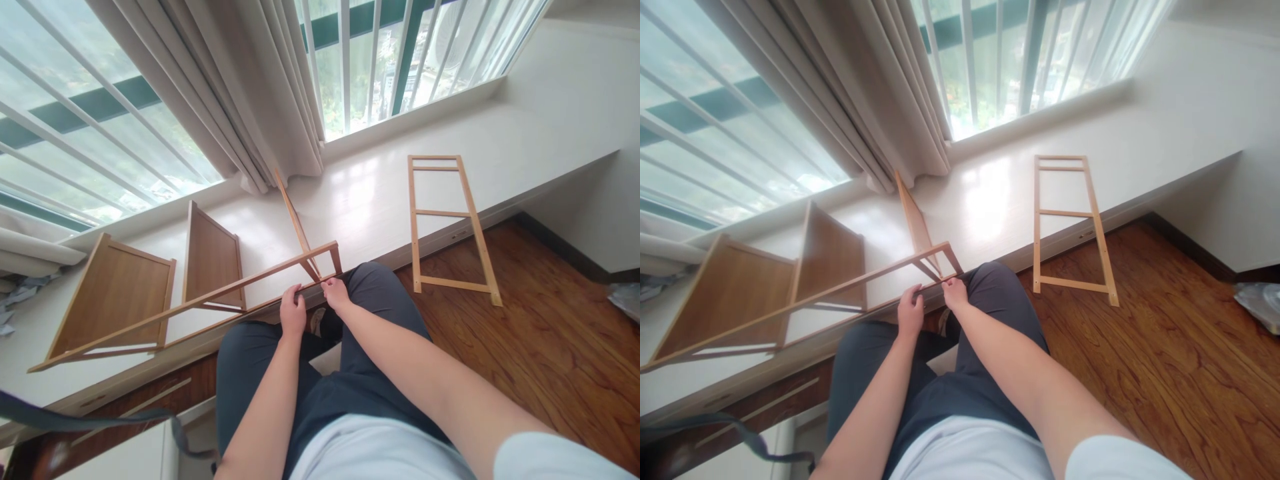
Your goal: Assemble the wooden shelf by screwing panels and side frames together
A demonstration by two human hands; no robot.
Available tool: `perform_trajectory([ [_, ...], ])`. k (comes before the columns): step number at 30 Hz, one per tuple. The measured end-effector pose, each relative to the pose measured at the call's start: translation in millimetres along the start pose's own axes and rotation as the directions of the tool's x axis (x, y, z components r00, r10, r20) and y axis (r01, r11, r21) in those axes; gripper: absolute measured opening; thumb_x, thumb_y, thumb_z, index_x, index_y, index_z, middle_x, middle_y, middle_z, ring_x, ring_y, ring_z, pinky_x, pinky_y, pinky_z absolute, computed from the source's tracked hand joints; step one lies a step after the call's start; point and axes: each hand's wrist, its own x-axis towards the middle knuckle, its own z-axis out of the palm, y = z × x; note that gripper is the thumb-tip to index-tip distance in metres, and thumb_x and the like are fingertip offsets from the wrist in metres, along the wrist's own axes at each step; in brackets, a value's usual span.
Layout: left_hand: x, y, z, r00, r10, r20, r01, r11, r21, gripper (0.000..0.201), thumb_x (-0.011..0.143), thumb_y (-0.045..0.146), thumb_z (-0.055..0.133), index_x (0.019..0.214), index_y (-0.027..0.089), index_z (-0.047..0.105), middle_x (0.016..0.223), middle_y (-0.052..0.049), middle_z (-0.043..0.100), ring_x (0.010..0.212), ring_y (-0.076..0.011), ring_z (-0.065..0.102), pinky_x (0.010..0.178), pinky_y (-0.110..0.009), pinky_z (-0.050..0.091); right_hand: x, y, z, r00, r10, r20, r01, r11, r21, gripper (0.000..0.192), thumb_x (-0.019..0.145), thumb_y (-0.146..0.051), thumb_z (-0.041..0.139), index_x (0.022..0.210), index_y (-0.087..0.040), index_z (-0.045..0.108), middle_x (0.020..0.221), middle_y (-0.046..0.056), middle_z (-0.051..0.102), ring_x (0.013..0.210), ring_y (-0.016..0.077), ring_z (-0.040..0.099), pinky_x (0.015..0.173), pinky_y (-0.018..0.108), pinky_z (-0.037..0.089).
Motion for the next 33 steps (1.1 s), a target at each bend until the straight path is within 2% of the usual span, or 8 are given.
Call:
perform_trajectory([
  [3, 4, 18, -0.8, 0.997, 0.064, 0.031, -0.066, 0.995, 0.068, 0.032, 0.087, 0.016, 0.050, 0.116, 0.022, 0.062, 0.104, -0.006, 0.065, 0.075, -0.0172, 0.059, 0.080, -0.035, 0.051, -1, -1, -1, 1.000, 0.007, -0.008, -0.007, 1.000, 0.000, 0.017, 0.084, -0.023, 0.056, 0.070, -0.017, 0.063, 0.053, -0.001, 0.060, 0.059, 0.0147, 0.059, 0.062, 0.023, 0.040],
  [8, 14, 41, 6.5, 0.982, 0.189, -0.005, -0.187, 0.975, 0.119, 0.033, 0.083, 0.026, 0.062, 0.115, 0.020, 0.056, 0.095, -0.006, 0.059, 0.086, -0.0223, 0.056, 0.084, -0.037, 0.048, -1, -2, -2, 1.000, 0.016, -0.014, -0.016, 1.000, -0.009, 0.017, 0.083, -0.025, 0.058, 0.071, -0.015, 0.066, 0.056, 0.001, 0.062, 0.061, 0.0152, 0.059, 0.063, 0.023, 0.040],
  [11, 22, 39, 12.2, 0.982, 0.186, 0.030, -0.188, 0.971, 0.149, 0.025, 0.077, 0.019, 0.060, 0.102, 0.021, 0.056, 0.094, -0.006, 0.057, 0.091, -0.0251, 0.055, 0.086, -0.040, 0.046, 0, -2, -2, 1.000, 0.023, -0.008, -0.023, 1.000, -0.013, 0.017, 0.082, -0.026, 0.060, 0.072, -0.015, 0.068, 0.060, 0.002, 0.064, 0.063, 0.0158, 0.060, 0.065, 0.024, 0.041],
  [15, 30, 29, 14.8, 0.978, 0.172, 0.117, -0.190, 0.967, 0.167, 0.033, 0.068, 0.008, 0.053, 0.098, 0.022, 0.057, 0.099, -0.009, 0.060, 0.099, -0.0287, 0.054, 0.091, -0.042, 0.045, 2, 0, -1, 0.999, 0.045, -0.014, -0.045, 0.999, -0.002, 0.017, 0.083, -0.027, 0.061, 0.075, -0.014, 0.069, 0.063, 0.003, 0.066, 0.067, 0.0166, 0.062, 0.067, 0.024, 0.042],
  [18, 32, 24, 15.3, 0.977, 0.147, 0.151, -0.171, 0.973, 0.155, 0.034, 0.073, 0.011, 0.053, 0.104, 0.022, 0.059, 0.104, -0.009, 0.063, 0.103, -0.0291, 0.056, 0.095, -0.043, 0.044, 2, 0, -1, 0.999, 0.049, -0.012, -0.049, 0.999, 0.014, 0.019, 0.084, -0.027, 0.060, 0.074, -0.014, 0.069, 0.064, 0.004, 0.067, 0.068, 0.0168, 0.062, 0.067, 0.024, 0.042],
  [23, 32, 18, 19.3, 0.968, 0.150, 0.203, -0.185, 0.968, 0.170, 0.026, 0.080, 0.016, 0.052, 0.104, 0.021, 0.060, 0.100, -0.009, 0.064, 0.100, -0.0273, 0.058, 0.092, -0.040, 0.044, 1, 0, -1, 0.999, 0.040, -0.016, -0.040, 0.999, 0.012, 0.021, 0.085, -0.027, 0.058, 0.071, -0.015, 0.068, 0.063, 0.004, 0.067, 0.069, 0.0172, 0.063, 0.066, 0.023, 0.042],
  [26, 30, 16, 20.4, 0.968, 0.179, 0.178, -0.208, 0.965, 0.158, 0.023, 0.080, 0.015, 0.051, 0.101, 0.020, 0.060, 0.098, -0.009, 0.064, 0.097, -0.0266, 0.058, 0.090, -0.039, 0.045, 2, 0, -1, 0.999, 0.032, -0.019, -0.032, 0.999, 0.011, 0.021, 0.085, -0.027, 0.059, 0.070, -0.015, 0.068, 0.061, 0.004, 0.066, 0.068, 0.0173, 0.063, 0.067, 0.024, 0.042],
  [33, 19, 21, 12.2, 0.987, 0.161, 0.013, -0.161, 0.983, 0.087, 0.021, 0.085, 0.013, 0.048, 0.099, 0.020, 0.063, 0.102, -0.009, 0.063, 0.103, -0.0255, 0.056, 0.098, -0.040, 0.044, 2, 2, -1, 0.999, 0.053, 0.012, -0.054, 0.995, 0.084, 0.018, 0.083, -0.026, 0.061, 0.069, -0.015, 0.064, 0.052, -0.001, 0.059, 0.058, 0.0150, 0.059, 0.062, 0.023, 0.041],
])
